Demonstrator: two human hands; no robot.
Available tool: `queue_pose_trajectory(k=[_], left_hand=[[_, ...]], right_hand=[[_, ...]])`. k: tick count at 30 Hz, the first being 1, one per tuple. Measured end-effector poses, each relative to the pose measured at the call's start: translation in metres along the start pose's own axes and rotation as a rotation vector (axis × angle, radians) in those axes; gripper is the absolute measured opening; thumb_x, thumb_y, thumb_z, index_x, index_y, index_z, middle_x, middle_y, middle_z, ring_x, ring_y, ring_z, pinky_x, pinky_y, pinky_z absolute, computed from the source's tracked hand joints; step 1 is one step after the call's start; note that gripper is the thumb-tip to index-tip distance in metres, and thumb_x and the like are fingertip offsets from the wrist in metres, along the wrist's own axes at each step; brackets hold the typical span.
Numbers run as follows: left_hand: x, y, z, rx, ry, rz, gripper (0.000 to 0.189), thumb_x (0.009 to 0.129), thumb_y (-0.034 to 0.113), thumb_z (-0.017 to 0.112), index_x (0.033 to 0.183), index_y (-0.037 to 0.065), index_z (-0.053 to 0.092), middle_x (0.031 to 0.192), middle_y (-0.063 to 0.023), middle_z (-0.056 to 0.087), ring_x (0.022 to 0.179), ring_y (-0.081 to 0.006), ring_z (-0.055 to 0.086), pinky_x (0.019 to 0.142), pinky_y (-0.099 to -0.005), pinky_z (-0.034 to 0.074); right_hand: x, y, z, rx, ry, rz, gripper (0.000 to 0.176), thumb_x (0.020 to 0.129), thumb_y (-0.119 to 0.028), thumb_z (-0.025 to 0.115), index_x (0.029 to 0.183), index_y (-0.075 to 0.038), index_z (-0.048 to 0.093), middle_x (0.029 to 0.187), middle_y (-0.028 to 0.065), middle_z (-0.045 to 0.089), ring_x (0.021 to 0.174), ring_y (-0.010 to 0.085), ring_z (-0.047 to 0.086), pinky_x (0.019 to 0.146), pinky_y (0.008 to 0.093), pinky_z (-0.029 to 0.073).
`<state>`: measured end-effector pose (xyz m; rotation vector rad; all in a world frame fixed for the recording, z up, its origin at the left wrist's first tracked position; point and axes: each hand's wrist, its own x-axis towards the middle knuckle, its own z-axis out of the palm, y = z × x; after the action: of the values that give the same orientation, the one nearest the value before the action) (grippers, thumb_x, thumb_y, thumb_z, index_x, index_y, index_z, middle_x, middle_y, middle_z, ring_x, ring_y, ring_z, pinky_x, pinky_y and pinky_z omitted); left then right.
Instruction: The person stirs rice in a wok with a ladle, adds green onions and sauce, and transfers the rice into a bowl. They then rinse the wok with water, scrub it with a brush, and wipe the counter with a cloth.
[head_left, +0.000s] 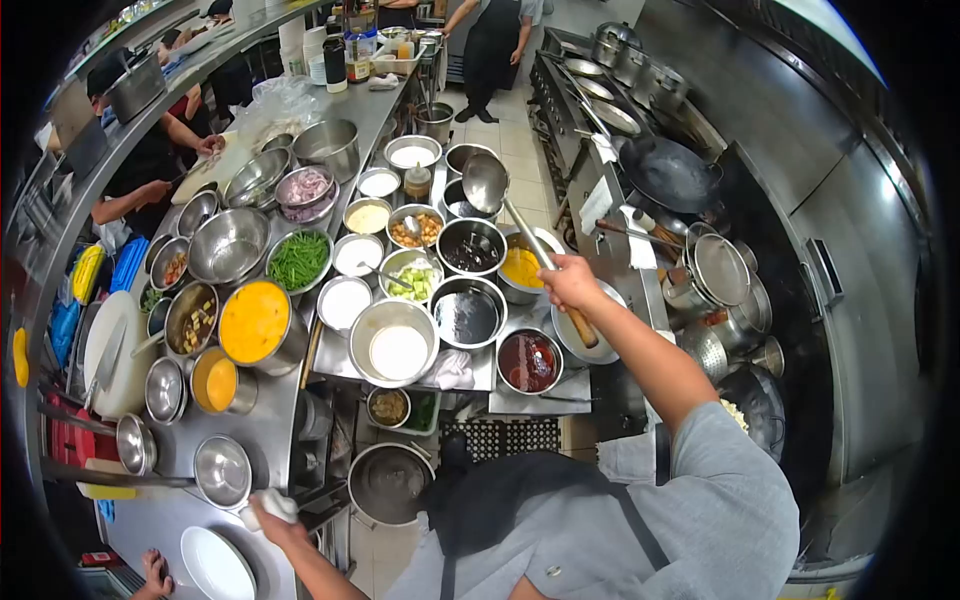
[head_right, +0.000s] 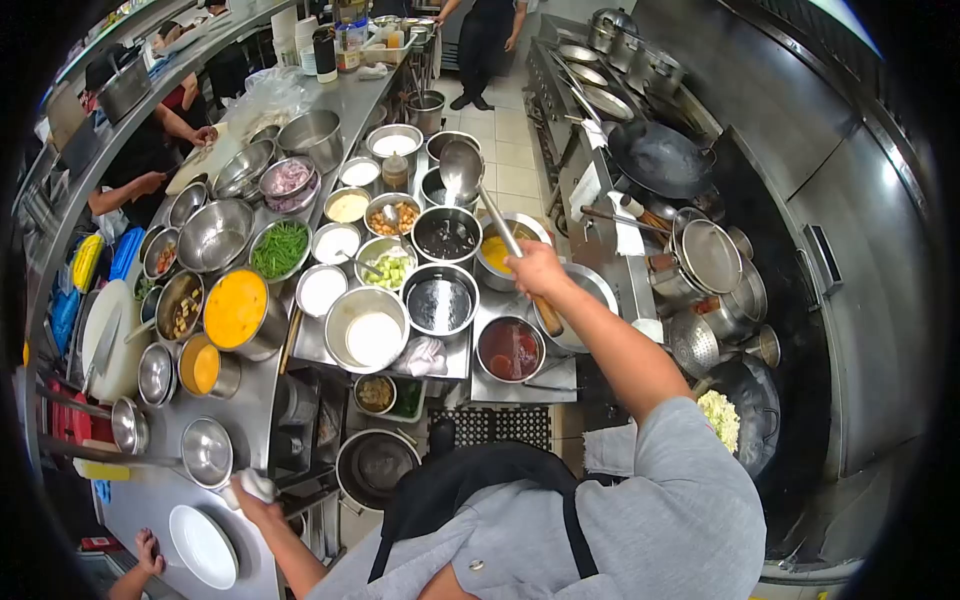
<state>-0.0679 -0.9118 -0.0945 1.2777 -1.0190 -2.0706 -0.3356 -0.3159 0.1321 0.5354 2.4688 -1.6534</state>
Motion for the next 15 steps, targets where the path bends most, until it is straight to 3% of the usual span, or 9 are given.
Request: queue_pose_trajectory(k=[1,3,5,7,13,15], left_hand=[[-0.032,-0.003,0.022,0.033,0.024,-0.048,0.032,0.086,0.038,0.057,0.106,0.014,0.058,0.091,-0.0032,0.062,0.078,-0.0164,0.062,0.063,-0.032,0.051],[-0.074,-0.01,0.04,0.052,-0.171,-0.206,0.028,0.082,0.031,0.058,0.104,0.014,0.055,0.081,-0.0007,0.058,0.07,-0.0146,0.058,0.059,-0.0286,0.049],[-0.1,-0.022,0.065,0.089,-0.169,-0.252,0.027,0.078,0.029,0.059,0.099,0.012,0.054,0.079,-0.0025,0.058,0.068,-0.0175,0.058,0.061,-0.0321,0.049],[-0.095,-0.038,0.067,0.093,-0.296,-0.454,0.028,0.077,0.028,0.059,0.099,0.011,0.054,0.08,-0.0029,0.057,0.07,-0.018,0.058,0.06,-0.0332,0.048],[-0.068,-0.052,0.089,0.166,-0.442,-0.523,0.036,0.074,0.027,0.061,0.104,0.009,0.053,0.079,-0.0039,0.056,0.069,-0.0202,0.058,0.061,-0.0358,0.048],[-0.062,-0.052,0.093,0.191,-0.441,-0.532,0.038,0.074,0.027,0.061,0.106,0.009,0.052,0.08,-0.0045,0.057,0.07,-0.0208,0.058,0.062,-0.036,0.049]], right_hand=[[0.014,0.005,0.005,-0.045,-0.037,-0.004,0.036,0.086,-0.009,0.057,0.121,-0.003,0.053,0.058,0.0021,0.048,0.037,0.0103,0.043,0.031,0.0276,0.034],[0.025,0.004,0.014,-0.074,-0.034,0.015,0.037,0.085,-0.009,0.057,0.122,-0.001,0.052,0.059,0.0031,0.049,0.036,0.0111,0.044,0.031,0.0281,0.034],[0.041,0.009,0.02,-0.122,-0.031,0.001,0.027,0.084,-0.013,0.058,0.107,0.001,0.057,0.062,0.0055,0.054,0.041,0.0136,0.05,0.034,0.0308,0.04],[0.044,0.009,0.025,-0.134,-0.019,0.002,0.024,0.083,-0.012,0.058,0.103,0.002,0.057,0.062,0.0059,0.054,0.041,0.0141,0.05,0.034,0.0314,0.04],[0.039,0.002,0.02,0.021,-0.057,0.094,0.02,0.086,-0.01,0.056,0.101,0.001,0.056,0.062,0.0037,0.051,0.041,0.0128,0.048,0.034,0.0292,0.038],[0.035,-0.003,0.014,0.271,-0.083,0.163,0.018,0.087,-0.011,0.056,0.102,-0.001,0.053,0.062,0.0018,0.049,0.041,0.0107,0.044,0.034,0.0272,0.036]])
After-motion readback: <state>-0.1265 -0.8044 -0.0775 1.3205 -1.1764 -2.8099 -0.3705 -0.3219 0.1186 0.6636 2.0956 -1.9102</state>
